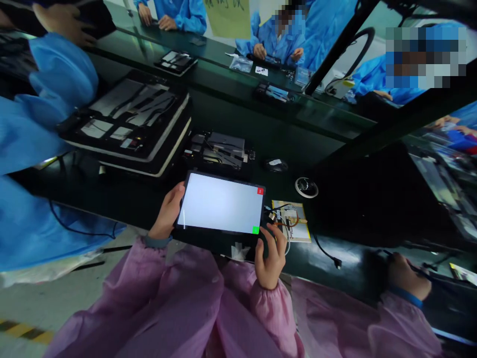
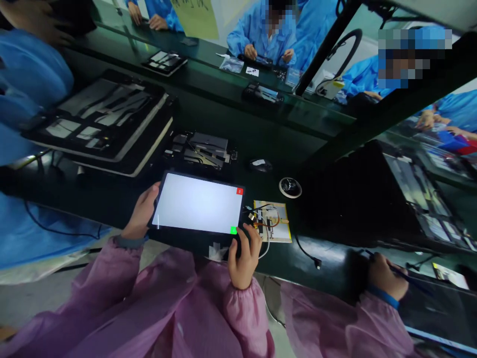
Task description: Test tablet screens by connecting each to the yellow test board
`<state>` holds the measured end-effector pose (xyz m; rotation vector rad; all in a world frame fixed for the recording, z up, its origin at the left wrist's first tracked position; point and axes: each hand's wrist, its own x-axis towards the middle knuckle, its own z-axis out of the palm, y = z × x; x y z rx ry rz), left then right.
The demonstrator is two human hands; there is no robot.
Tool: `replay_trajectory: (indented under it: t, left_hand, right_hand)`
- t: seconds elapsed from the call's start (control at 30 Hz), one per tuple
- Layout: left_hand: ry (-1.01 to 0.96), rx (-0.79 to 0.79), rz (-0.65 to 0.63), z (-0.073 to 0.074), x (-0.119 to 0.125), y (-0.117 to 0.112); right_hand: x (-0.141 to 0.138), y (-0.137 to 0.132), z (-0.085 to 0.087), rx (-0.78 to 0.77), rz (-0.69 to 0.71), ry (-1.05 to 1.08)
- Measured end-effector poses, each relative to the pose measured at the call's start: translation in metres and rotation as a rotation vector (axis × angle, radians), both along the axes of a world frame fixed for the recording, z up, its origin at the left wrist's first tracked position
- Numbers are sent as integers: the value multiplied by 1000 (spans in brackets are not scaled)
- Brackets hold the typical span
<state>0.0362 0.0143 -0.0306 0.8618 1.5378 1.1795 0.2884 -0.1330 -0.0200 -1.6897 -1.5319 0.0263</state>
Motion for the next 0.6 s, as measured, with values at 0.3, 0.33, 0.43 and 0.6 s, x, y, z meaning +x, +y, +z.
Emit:
replay_trajectory:
  t: [0.3, 0.33, 0.43, 0.6]
  left_hand:
    - [-74, 14, -54, 9, 4, 2]
    - [-71, 23, -69, 9, 4, 2]
    - [-69, 44, -86, 8, 3, 4]
    - [-66, 52, -103, 7, 2, 4]
  right_hand:
    - [-40, 9, -2, -61, 261, -43]
    - [-44, 11, -2, -74, 286, -59]
    - [-55, 18, 0, -84, 319, -100]
    - [-54, 22, 12, -68, 303, -80]
